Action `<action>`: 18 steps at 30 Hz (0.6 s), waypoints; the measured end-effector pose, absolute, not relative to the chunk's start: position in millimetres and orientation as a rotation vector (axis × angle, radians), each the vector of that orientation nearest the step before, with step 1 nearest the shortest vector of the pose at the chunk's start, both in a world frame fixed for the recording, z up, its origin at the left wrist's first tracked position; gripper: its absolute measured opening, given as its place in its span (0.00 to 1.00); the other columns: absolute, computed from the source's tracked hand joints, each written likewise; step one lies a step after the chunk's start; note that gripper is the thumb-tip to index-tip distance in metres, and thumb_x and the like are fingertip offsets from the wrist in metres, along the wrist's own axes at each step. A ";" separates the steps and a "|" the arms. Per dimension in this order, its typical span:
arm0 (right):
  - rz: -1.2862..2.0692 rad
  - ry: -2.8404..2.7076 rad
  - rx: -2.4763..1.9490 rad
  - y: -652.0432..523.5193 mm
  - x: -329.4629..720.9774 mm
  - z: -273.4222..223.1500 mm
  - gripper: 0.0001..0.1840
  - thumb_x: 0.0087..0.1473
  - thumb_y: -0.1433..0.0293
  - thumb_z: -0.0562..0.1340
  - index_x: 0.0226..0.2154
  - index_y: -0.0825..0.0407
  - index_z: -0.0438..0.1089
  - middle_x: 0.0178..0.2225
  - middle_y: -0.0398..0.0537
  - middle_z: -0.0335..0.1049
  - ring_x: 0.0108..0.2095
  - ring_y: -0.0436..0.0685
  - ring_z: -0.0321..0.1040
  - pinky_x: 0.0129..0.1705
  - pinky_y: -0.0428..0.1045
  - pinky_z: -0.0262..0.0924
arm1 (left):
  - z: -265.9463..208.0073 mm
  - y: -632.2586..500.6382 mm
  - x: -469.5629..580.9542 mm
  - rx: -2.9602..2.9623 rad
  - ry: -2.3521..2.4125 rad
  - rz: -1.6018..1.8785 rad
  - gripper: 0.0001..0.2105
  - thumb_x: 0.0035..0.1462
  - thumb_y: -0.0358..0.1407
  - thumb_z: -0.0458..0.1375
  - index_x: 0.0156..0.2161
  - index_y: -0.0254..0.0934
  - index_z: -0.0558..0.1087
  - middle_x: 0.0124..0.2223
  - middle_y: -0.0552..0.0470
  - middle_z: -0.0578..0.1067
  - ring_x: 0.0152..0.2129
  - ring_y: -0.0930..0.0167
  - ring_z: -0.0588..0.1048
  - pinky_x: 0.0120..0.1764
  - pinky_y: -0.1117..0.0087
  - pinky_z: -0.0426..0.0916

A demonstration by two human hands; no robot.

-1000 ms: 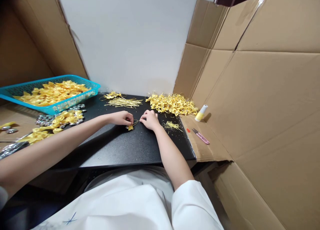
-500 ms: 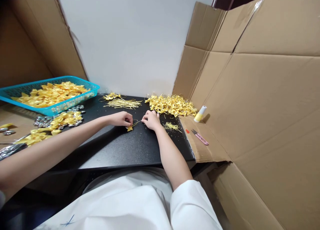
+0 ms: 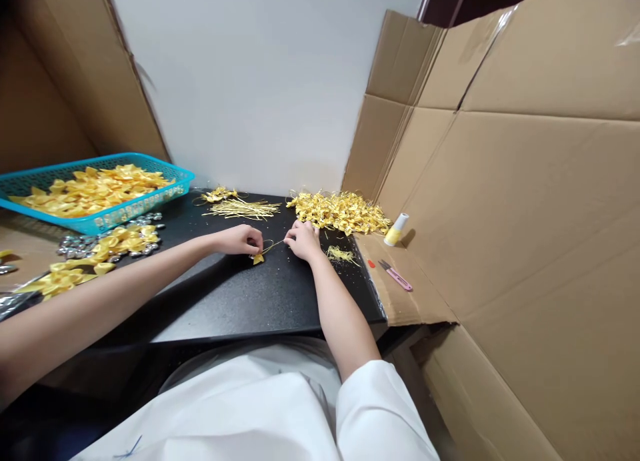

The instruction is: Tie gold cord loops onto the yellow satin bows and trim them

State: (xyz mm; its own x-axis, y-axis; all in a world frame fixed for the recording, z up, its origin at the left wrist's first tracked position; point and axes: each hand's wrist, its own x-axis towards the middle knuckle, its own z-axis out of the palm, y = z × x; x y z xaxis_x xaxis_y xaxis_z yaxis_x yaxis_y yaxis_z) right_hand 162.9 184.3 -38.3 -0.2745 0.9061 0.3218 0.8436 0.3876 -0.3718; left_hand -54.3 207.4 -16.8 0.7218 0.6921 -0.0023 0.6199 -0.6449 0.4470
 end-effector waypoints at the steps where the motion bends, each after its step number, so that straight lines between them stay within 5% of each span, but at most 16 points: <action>1: 0.169 -2.170 -1.499 184.5 163.1 -38.2 0.08 0.55 0.66 0.62 0.27 0.48 0.74 0.38 0.45 0.64 0.46 0.57 0.55 0.50 0.56 0.46 | -16.9 206.9 -54.0 2.506 1.005 0.238 0.08 0.44 0.34 0.55 0.26 0.36 0.77 0.28 0.54 0.76 0.25 0.74 0.70 0.29 0.77 0.60; 10: 0.138 -2.166 -1.415 180.5 159.2 -31.4 0.09 0.59 0.63 0.59 0.34 0.45 0.75 0.40 0.45 0.64 0.46 0.57 0.55 0.49 0.54 0.46 | -12.9 212.8 -62.5 2.277 1.079 0.267 0.12 0.47 0.42 0.56 0.30 0.37 0.78 0.33 0.53 0.80 0.33 0.68 0.75 0.37 0.74 0.65; 18: 0.127 -2.117 -1.367 177.0 149.6 -28.6 0.09 0.58 0.63 0.60 0.35 0.45 0.75 0.39 0.45 0.65 0.46 0.56 0.57 0.48 0.53 0.47 | -10.6 213.9 -49.0 2.316 1.001 0.465 0.19 0.46 0.49 0.61 0.37 0.35 0.79 0.32 0.51 0.79 0.28 0.70 0.73 0.32 0.73 0.64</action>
